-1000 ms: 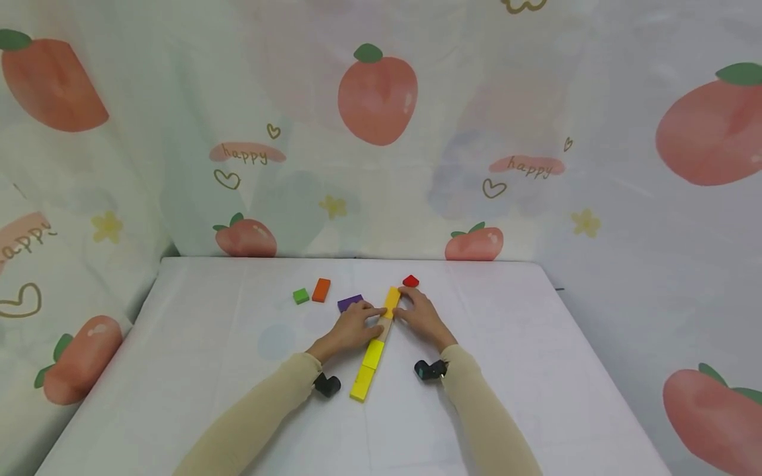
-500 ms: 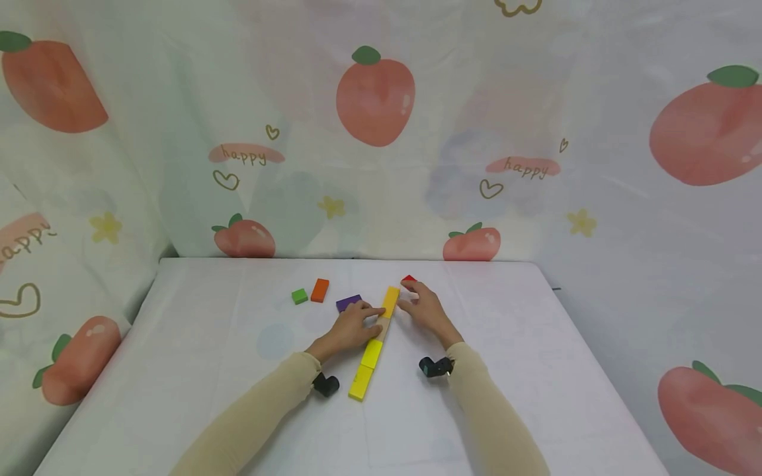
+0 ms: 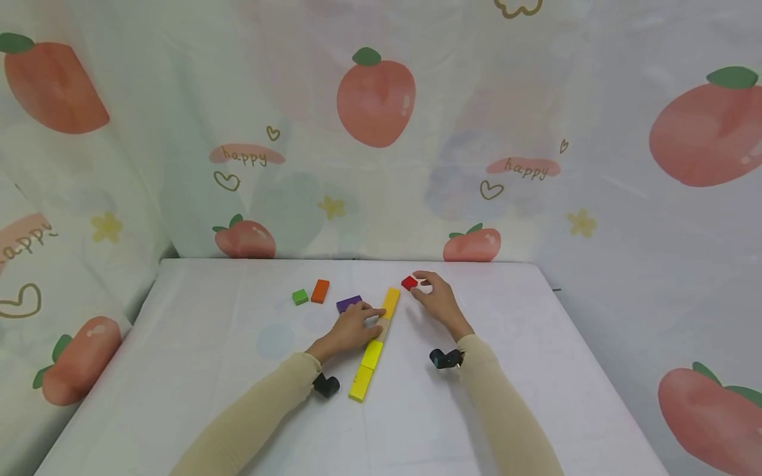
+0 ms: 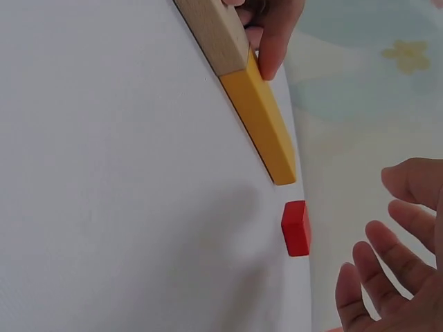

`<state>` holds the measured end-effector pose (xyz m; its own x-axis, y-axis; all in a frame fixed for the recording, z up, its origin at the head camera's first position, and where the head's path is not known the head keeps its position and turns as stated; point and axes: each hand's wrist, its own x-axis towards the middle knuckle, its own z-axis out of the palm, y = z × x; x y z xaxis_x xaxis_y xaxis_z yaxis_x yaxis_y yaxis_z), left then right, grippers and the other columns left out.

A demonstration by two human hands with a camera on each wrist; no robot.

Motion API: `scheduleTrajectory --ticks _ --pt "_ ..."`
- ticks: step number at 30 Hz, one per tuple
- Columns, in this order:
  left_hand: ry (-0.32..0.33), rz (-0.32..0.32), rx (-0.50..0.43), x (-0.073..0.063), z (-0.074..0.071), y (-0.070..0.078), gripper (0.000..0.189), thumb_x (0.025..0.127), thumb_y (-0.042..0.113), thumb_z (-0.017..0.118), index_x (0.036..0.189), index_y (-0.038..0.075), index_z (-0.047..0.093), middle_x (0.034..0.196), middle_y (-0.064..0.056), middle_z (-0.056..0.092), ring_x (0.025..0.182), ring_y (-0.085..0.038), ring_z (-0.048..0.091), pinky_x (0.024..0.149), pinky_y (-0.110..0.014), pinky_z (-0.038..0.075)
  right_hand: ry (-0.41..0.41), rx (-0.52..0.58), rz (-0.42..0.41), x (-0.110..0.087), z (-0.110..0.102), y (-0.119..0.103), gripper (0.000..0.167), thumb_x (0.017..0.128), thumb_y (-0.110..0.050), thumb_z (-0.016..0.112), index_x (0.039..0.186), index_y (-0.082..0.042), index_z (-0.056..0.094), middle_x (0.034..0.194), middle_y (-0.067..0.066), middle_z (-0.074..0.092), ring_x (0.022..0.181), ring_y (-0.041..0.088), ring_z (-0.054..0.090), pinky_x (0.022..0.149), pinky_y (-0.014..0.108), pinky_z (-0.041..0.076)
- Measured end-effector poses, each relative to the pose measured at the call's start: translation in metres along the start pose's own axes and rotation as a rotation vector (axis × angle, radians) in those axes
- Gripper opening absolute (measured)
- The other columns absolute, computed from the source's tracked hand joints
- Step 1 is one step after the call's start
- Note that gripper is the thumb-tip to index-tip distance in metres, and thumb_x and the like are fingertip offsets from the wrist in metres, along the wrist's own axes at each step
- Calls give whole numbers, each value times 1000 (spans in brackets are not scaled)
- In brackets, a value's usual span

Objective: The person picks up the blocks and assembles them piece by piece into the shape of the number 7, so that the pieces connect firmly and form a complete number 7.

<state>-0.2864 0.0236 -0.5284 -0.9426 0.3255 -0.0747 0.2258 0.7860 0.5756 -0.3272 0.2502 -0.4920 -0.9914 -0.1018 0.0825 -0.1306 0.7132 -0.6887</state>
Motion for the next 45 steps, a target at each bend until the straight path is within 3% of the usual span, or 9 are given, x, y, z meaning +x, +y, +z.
scheduleTrajectory --ticks 15,28,45 --pt "1 21 4 -2 -1 0 46 94 38 63 139 35 55 130 -2 54 112 -20 48 97 -38 46 -11 -2 76 10 -4 20 50 97 -26 61 143 -14 47 144 14 50 130 34 46 106 52 45" --pt "2 40 12 -2 -2 0 45 95 39 63 139 35 56 130 -3 55 112 -21 49 98 -39 46 -57 40 167 30 5 28 50 98 -26 60 145 -14 47 144 15 50 130 35 45 107 49 45" --pt "4 32 13 -3 -4 1 45 95 39 63 139 35 56 131 -3 54 113 -22 51 99 -40 47 -49 56 242 40 19 28 48 95 -27 64 140 -11 52 136 14 54 120 33 47 105 45 46"
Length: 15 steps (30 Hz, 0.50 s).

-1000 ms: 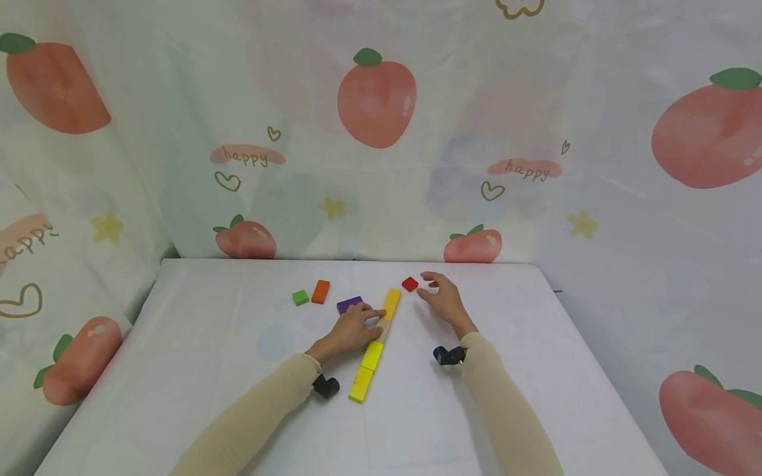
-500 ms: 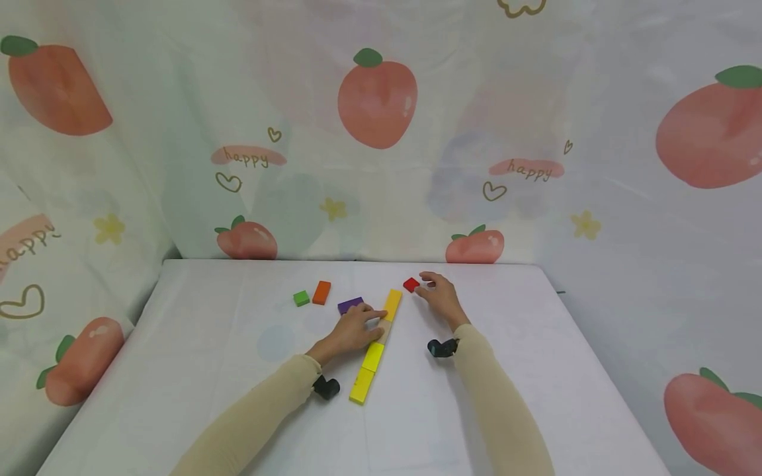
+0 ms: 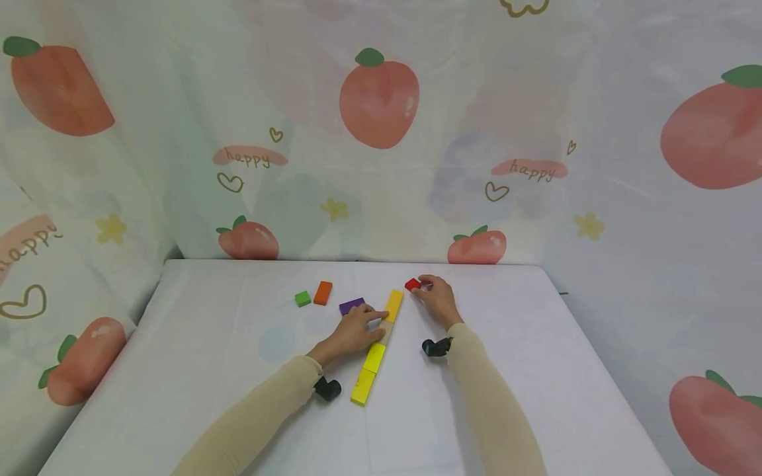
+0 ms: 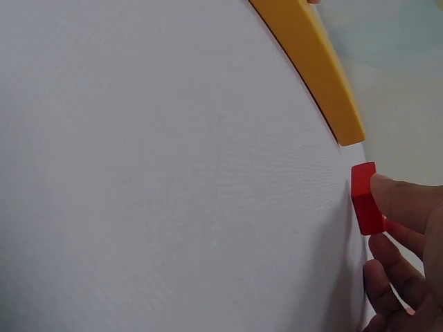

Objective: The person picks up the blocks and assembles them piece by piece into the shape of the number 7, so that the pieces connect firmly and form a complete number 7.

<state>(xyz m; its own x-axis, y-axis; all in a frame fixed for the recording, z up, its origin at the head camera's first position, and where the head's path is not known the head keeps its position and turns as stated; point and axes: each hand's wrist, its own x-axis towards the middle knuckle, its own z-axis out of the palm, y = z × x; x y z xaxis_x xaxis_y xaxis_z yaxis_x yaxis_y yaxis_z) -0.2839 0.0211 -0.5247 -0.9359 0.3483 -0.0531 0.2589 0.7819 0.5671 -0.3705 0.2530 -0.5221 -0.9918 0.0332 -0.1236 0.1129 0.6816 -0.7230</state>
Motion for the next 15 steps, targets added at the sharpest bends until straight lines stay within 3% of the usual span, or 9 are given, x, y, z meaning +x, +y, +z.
scheduleTrajectory --ticks 15 --pt "-4 -1 21 1 1 0 45 95 39 62 140 36 54 131 -2 54 115 -21 49 100 -39 45 40 3 3 0 6 0 46 94 -26 65 136 -10 54 131 16 56 117 33 47 106 46 44"
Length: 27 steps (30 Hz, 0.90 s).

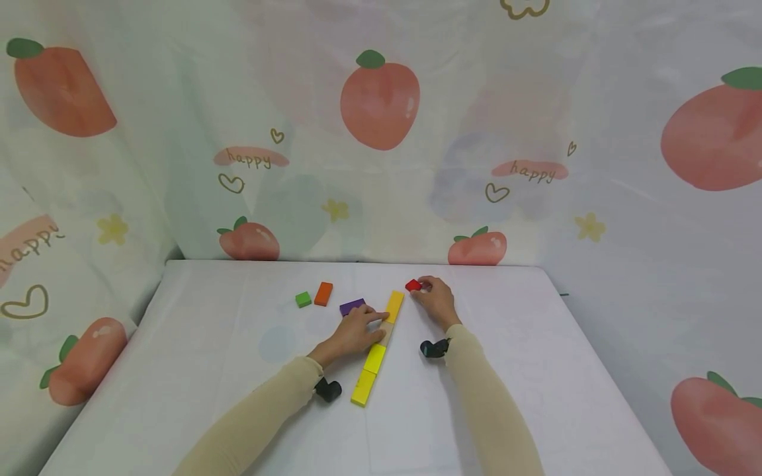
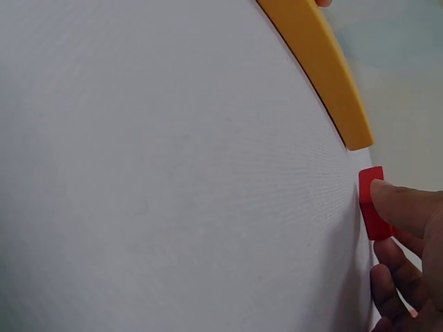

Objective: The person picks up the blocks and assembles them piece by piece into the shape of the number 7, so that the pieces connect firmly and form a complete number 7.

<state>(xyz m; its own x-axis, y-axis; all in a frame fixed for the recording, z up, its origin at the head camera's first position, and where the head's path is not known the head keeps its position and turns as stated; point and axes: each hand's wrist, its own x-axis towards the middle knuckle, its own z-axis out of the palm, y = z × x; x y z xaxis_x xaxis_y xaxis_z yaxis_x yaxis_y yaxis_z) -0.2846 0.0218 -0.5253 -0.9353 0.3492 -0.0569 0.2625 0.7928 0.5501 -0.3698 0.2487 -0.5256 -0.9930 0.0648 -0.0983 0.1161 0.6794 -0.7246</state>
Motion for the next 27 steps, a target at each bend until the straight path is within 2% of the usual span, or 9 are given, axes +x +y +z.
scheduleTrajectory --ticks 10,27 --pt "-5 -11 -8 1 4 -1 44 95 40 62 139 37 55 130 -2 54 111 -19 48 96 -38 47 -1 8 14 -3 0 2 44 96 -26 62 136 -11 54 135 15 54 121 33 45 108 48 43" --pt "5 -8 -13 2 4 -3 46 94 41 63 139 38 55 131 -1 54 113 -20 48 99 -39 46 -3 22 -63 -8 1 -6 42 99 -25 57 140 -13 52 138 14 51 124 33 45 105 48 46"
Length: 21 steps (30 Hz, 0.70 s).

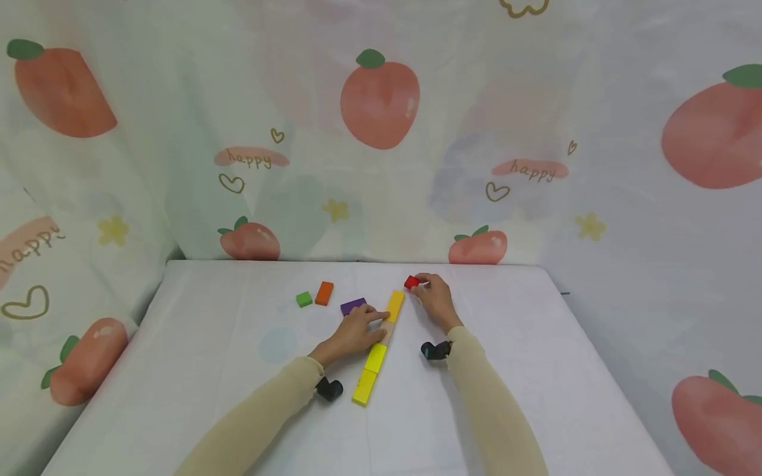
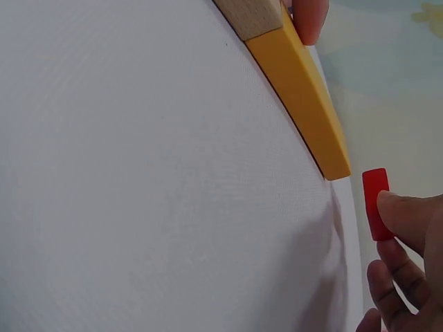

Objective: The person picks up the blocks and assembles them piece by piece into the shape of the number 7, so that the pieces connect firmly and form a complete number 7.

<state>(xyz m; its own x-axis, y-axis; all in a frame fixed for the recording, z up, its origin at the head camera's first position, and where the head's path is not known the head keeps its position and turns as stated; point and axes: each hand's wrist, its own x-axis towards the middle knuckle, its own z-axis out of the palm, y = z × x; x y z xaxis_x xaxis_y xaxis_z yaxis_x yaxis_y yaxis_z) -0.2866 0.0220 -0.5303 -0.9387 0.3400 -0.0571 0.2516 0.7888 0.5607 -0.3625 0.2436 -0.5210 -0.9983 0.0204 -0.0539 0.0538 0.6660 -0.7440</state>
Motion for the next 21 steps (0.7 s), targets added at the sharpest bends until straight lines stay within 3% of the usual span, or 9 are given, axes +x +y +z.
scheduleTrajectory --ticks 21 --pt "1 -2 -1 1 1 1 46 95 40 63 140 36 54 131 -2 54 114 -20 49 99 -39 47 -8 -24 -34 -3 4 -10 42 100 -18 54 142 -14 50 142 16 46 128 35 44 105 49 46"
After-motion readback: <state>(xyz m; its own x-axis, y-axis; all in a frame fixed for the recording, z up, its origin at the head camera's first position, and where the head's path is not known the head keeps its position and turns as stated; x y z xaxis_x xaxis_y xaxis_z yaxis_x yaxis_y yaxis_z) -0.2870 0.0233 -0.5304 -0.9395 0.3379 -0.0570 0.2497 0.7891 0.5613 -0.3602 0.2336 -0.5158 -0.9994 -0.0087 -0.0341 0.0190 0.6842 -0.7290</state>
